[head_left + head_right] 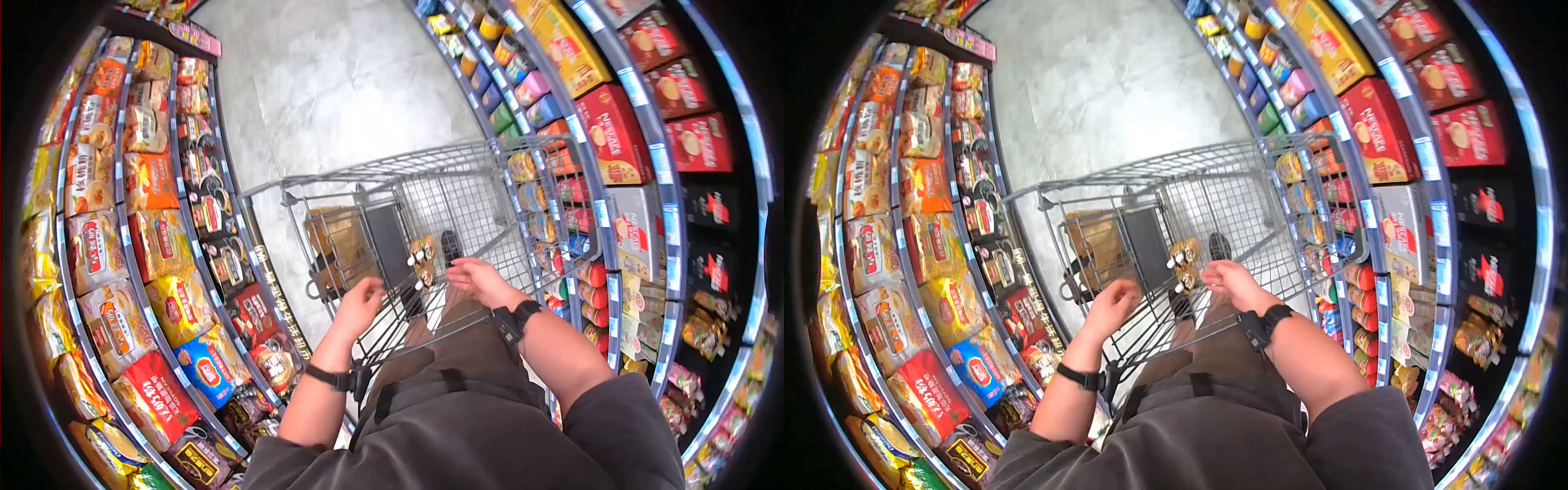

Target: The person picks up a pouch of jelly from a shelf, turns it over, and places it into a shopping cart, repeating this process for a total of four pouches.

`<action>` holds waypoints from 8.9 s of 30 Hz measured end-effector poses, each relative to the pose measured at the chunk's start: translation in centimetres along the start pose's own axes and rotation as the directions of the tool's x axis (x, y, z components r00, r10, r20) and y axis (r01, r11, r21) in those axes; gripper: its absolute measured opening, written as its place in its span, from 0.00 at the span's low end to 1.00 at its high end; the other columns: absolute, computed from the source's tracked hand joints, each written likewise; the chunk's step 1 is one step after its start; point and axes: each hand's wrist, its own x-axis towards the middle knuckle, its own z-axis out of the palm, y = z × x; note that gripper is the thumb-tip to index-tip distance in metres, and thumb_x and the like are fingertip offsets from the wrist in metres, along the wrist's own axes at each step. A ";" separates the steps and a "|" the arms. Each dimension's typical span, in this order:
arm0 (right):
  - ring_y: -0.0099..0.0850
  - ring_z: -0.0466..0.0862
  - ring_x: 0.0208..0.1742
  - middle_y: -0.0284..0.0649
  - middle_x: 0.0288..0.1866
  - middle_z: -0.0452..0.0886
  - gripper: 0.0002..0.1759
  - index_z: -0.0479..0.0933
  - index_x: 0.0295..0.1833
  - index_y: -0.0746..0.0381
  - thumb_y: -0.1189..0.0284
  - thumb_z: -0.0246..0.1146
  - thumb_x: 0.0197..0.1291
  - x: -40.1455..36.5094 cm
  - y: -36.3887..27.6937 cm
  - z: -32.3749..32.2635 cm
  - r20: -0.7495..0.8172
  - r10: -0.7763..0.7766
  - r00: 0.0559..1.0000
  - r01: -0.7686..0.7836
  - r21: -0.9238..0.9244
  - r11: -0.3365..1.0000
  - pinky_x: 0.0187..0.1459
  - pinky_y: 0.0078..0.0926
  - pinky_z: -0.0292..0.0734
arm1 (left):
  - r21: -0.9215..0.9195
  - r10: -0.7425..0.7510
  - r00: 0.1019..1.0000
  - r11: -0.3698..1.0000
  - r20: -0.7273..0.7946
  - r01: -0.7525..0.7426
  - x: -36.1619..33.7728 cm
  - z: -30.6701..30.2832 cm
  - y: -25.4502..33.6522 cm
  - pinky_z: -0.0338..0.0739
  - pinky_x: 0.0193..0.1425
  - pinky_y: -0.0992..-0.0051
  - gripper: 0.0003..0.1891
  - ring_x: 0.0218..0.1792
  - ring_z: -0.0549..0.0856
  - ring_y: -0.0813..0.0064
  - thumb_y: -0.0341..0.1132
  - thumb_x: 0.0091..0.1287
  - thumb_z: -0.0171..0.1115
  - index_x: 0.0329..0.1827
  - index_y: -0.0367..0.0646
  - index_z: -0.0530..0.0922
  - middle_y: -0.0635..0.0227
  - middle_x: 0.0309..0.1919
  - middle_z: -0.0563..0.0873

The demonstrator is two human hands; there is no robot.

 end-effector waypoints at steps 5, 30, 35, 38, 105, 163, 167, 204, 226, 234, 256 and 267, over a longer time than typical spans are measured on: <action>0.37 0.83 0.57 0.46 0.57 0.81 0.17 0.72 0.62 0.65 0.70 0.53 0.73 -6.7 0.7 -1.3 -0.038 -0.184 0.982 0.188 0.210 0.959 0.55 0.34 0.80 | -0.252 0.018 0.998 0.968 0.062 -0.002 -5.9 -3.6 1.5 0.83 0.41 0.76 0.14 0.35 0.86 0.75 0.28 0.74 0.51 0.60 0.38 0.75 0.62 0.46 0.87; 0.35 0.85 0.54 0.44 0.55 0.83 0.15 0.74 0.60 0.63 0.71 0.55 0.73 -34.9 21.4 -16.5 -0.673 -0.372 0.639 0.734 0.391 0.555 0.55 0.34 0.80 | 0.198 0.340 0.816 0.859 0.468 -0.472 -6.7 12.4 12.6 0.78 0.41 0.75 0.14 0.35 0.83 0.77 0.27 0.69 0.54 0.55 0.36 0.79 0.66 0.38 0.85; 0.30 0.86 0.50 0.41 0.51 0.85 0.12 0.78 0.56 0.63 0.70 0.57 0.72 -41.5 22.4 -19.6 -0.734 -0.473 0.488 0.776 0.117 0.620 0.51 0.30 0.80 | 0.231 0.271 0.805 0.867 0.527 -0.442 -10.6 20.9 18.0 0.79 0.42 0.76 0.14 0.37 0.84 0.77 0.25 0.70 0.52 0.57 0.37 0.77 0.64 0.43 0.86; 0.29 0.85 0.49 0.41 0.51 0.85 0.12 0.76 0.57 0.64 0.73 0.58 0.71 -44.4 25.3 -22.6 -0.717 -0.550 0.428 0.819 0.050 0.572 0.49 0.28 0.79 | 0.210 0.335 0.728 0.811 0.598 -0.546 -10.8 26.8 19.7 0.81 0.44 0.73 0.15 0.41 0.86 0.72 0.28 0.70 0.56 0.58 0.36 0.78 0.61 0.43 0.87; 0.16 0.79 0.34 0.29 0.39 0.81 0.08 0.79 0.51 0.66 0.73 0.64 0.71 -48.1 4.0 -31.7 -0.390 -0.793 0.468 0.788 -0.223 0.574 0.38 0.18 0.76 | -0.069 0.525 -0.030 0.054 0.850 -0.996 -12.9 46.1 42.0 0.80 0.42 0.60 0.15 0.38 0.86 0.51 0.41 0.65 0.70 0.46 0.39 0.85 0.54 0.40 0.87; 0.30 0.84 0.57 0.42 0.55 0.83 0.19 0.73 0.62 0.67 0.74 0.65 0.69 -18.0 5.0 12.2 0.197 -0.151 0.969 0.183 -0.154 0.971 0.60 0.31 0.80 | -0.158 0.293 0.932 0.952 0.215 -0.263 -14.7 -6.3 1.5 0.77 0.26 0.77 0.17 0.25 0.82 0.80 0.30 0.69 0.67 0.58 0.37 0.74 0.68 0.31 0.85; 0.30 0.85 0.54 0.41 0.54 0.84 0.18 0.74 0.62 0.66 0.75 0.64 0.69 -14.7 3.1 10.5 0.141 -0.110 0.984 0.144 -0.260 0.955 0.56 0.31 0.82 | -0.069 0.228 0.935 0.974 0.272 -0.217 -11.8 -5.5 2.9 0.81 0.30 0.77 0.17 0.30 0.84 0.79 0.29 0.70 0.66 0.60 0.38 0.73 0.66 0.34 0.86; 0.51 0.86 0.47 0.53 0.47 0.86 0.20 0.82 0.54 0.62 0.64 0.59 0.59 18.8 14.4 -5.4 0.227 -0.082 0.970 0.231 -0.775 0.588 0.48 0.44 0.80 | 0.416 -0.256 0.960 0.889 0.111 0.189 16.9 17.6 -7.9 0.80 0.50 0.51 0.21 0.45 0.85 0.41 0.41 0.66 0.65 0.53 0.31 0.78 0.39 0.39 0.86; 0.31 0.86 0.47 0.40 0.42 0.84 0.13 0.77 0.56 0.64 0.69 0.55 0.74 -3.2 -1.2 -2.8 -0.058 -0.066 0.996 0.058 -0.133 0.989 0.50 0.29 0.82 | -0.281 0.047 0.998 0.958 -0.037 -0.056 0.2 -0.4 2.1 0.82 0.43 0.76 0.22 0.38 0.85 0.77 0.24 0.72 0.55 0.68 0.38 0.68 0.65 0.39 0.84; 0.28 0.82 0.36 0.29 0.26 0.75 0.13 0.77 0.42 0.58 0.59 0.61 0.74 -14.8 1.8 -4.1 -0.141 -0.318 0.938 0.330 0.069 0.942 0.43 0.29 0.80 | -0.209 0.261 0.927 0.924 -0.268 -0.321 -9.5 -8.0 -0.8 0.83 0.42 0.74 0.23 0.36 0.86 0.74 0.23 0.72 0.53 0.71 0.40 0.65 0.61 0.40 0.84; 0.31 0.86 0.42 0.39 0.39 0.84 0.10 0.77 0.44 0.60 0.65 0.55 0.74 -34.0 22.5 -10.7 -0.600 -0.275 0.751 0.507 0.256 0.823 0.44 0.31 0.82 | -0.133 0.430 0.892 0.901 0.141 -0.414 -11.1 -0.6 3.9 0.81 0.37 0.75 0.19 0.34 0.84 0.76 0.25 0.72 0.50 0.65 0.40 0.71 0.60 0.40 0.86; 0.33 0.87 0.46 0.42 0.45 0.85 0.11 0.76 0.50 0.63 0.67 0.57 0.72 -40.7 31.5 -19.4 -0.679 -0.229 0.698 0.548 0.300 0.780 0.48 0.33 0.83 | -0.061 0.452 0.831 0.887 0.326 -0.458 -9.6 14.6 8.1 0.79 0.38 0.76 0.17 0.34 0.83 0.77 0.25 0.73 0.50 0.64 0.39 0.71 0.63 0.38 0.85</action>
